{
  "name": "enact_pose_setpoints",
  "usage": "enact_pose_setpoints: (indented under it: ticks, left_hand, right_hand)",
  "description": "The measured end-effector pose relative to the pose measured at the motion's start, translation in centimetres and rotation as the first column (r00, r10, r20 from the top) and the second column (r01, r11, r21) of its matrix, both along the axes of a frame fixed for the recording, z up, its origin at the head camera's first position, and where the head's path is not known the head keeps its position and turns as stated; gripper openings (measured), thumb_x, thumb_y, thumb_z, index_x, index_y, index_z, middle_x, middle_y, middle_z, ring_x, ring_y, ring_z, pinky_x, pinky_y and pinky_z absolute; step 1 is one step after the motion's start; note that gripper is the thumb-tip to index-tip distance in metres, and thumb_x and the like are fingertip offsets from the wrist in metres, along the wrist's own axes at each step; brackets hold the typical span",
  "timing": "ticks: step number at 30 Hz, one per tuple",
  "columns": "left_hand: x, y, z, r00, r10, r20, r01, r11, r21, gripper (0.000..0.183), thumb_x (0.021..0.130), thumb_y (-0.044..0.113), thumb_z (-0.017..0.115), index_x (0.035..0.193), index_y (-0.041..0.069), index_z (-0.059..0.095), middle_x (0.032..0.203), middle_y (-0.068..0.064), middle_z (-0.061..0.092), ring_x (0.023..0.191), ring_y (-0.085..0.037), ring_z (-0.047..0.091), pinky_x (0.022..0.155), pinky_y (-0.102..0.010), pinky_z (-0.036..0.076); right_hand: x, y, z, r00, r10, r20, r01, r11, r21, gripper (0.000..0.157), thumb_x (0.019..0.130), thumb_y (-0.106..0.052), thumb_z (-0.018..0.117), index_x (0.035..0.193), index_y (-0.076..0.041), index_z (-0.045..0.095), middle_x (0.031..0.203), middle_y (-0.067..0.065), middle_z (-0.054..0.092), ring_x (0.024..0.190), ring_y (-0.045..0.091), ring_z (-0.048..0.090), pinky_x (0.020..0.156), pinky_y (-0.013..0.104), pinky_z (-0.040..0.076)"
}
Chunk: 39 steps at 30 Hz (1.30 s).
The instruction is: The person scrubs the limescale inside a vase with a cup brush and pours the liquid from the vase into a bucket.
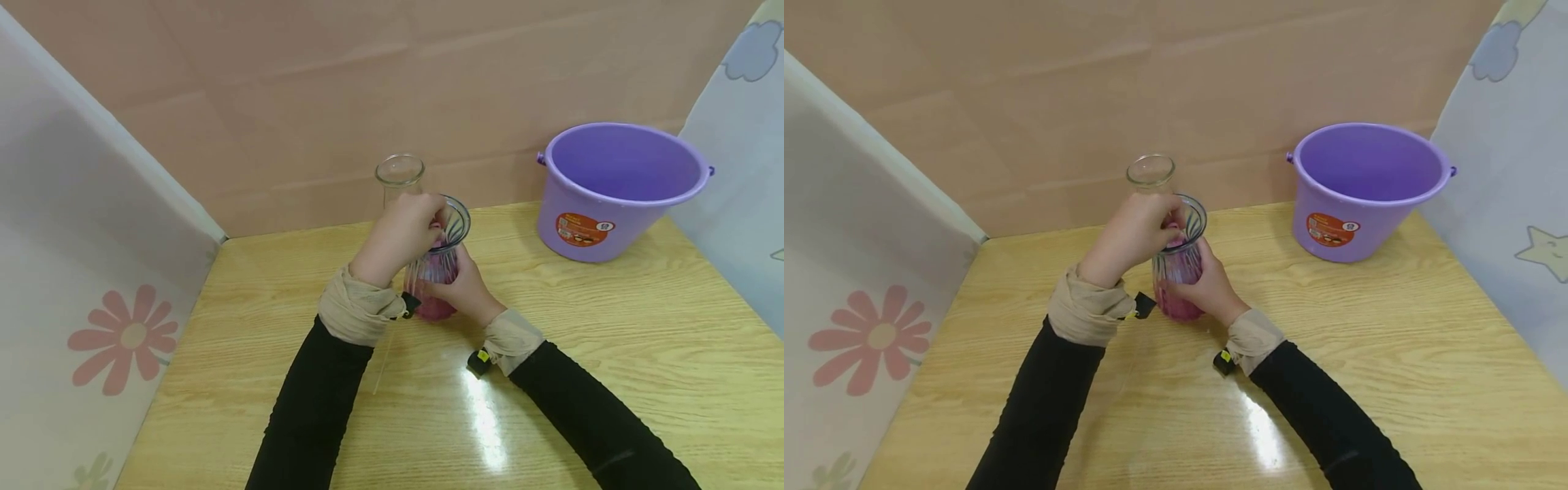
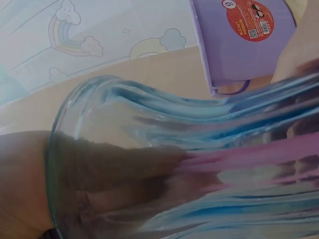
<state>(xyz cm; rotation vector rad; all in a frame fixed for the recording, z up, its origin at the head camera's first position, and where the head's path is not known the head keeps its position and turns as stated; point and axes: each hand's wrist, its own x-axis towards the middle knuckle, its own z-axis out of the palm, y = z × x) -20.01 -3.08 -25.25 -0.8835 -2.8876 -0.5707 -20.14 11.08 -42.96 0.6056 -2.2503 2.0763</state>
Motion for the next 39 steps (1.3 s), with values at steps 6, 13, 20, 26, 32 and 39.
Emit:
enact_pose_setpoints:
  ticks: [6, 13, 20, 26, 32, 39]
  left_hand:
    - [0.08, -0.10, 0.12, 1.000, -0.007, 0.009, 0.007, 1.000, -0.003, 0.004, 0.095, 0.007, 0.071, 0.097, 0.005, 0.070, 0.097, -0.006, 0.072, 0.084, -0.017, 0.065, 0.075, -0.031, 0.054]
    - [-0.02, -0.06, 0.04, 0.999, 0.007, 0.048, -0.008, 1.000, 0.018, 0.008, 0.096, 0.009, 0.071, 0.103, 0.006, 0.072, 0.101, -0.006, 0.074, 0.090, -0.017, 0.068, 0.078, -0.030, 0.056]
    - [0.01, 0.12, 0.29, 0.998, 0.033, 0.055, -0.033, 0.999, 0.002, 0.004, 0.093, 0.007, 0.074, 0.091, 0.007, 0.071, 0.094, -0.005, 0.073, 0.086, -0.016, 0.066, 0.077, -0.030, 0.055]
    - [0.05, 0.29, 0.45, 0.998, 0.056, 0.024, -0.056, 0.998, -0.032, 0.005, 0.094, 0.002, 0.069, 0.091, 0.006, 0.070, 0.090, -0.003, 0.071, 0.080, -0.014, 0.061, 0.071, -0.028, 0.052]
    - [0.47, 0.36, 0.53, 0.997, 0.075, -0.022, -0.076, 0.997, -0.035, 0.014, 0.095, -0.006, 0.062, 0.096, 0.004, 0.071, 0.091, -0.004, 0.070, 0.079, -0.014, 0.060, 0.069, -0.027, 0.052]
    - [0.51, 0.29, 0.53, 0.996, 0.073, -0.048, -0.076, 0.995, -0.062, 0.016, 0.094, -0.008, 0.060, 0.089, 0.004, 0.068, 0.083, -0.004, 0.066, 0.073, -0.015, 0.055, 0.065, -0.027, 0.048]
  right_hand:
    - [-0.02, -0.02, -0.03, 1.000, 0.014, 0.002, -0.014, 1.000, -0.015, 0.087, 0.081, -0.003, 0.077, 0.153, -0.010, 0.029, 0.139, 0.018, 0.052, 0.121, 0.027, 0.054, 0.102, 0.036, 0.047]
    - [-0.14, -0.04, -0.15, 1.000, 0.015, 0.016, -0.015, 1.000, -0.018, 0.087, 0.081, -0.002, 0.077, 0.153, -0.011, 0.029, 0.140, 0.016, 0.052, 0.122, 0.027, 0.054, 0.102, 0.037, 0.047]
    - [-0.17, -0.24, 0.09, 1.000, 0.005, 0.002, -0.005, 1.000, -0.012, 0.086, 0.081, -0.002, 0.079, 0.152, -0.010, 0.030, 0.140, 0.017, 0.052, 0.122, 0.029, 0.053, 0.105, 0.046, 0.045]
    - [-0.24, -0.29, 0.14, 1.000, -0.014, -0.009, 0.014, 1.000, -0.004, 0.087, 0.080, -0.001, 0.079, 0.151, -0.008, 0.031, 0.140, 0.019, 0.051, 0.122, 0.028, 0.052, 0.104, 0.040, 0.045]
    - [-0.36, -0.31, 0.17, 1.000, -0.014, 0.007, 0.014, 1.000, -0.007, 0.084, 0.080, -0.003, 0.080, 0.149, -0.007, 0.033, 0.138, 0.018, 0.052, 0.119, 0.027, 0.053, 0.102, 0.037, 0.046]
    - [-0.35, -0.37, 0.18, 1.000, -0.020, 0.015, 0.020, 1.000, 0.009, 0.085, 0.080, -0.006, 0.081, 0.150, -0.008, 0.032, 0.138, 0.016, 0.052, 0.121, 0.028, 0.053, 0.106, 0.046, 0.043]
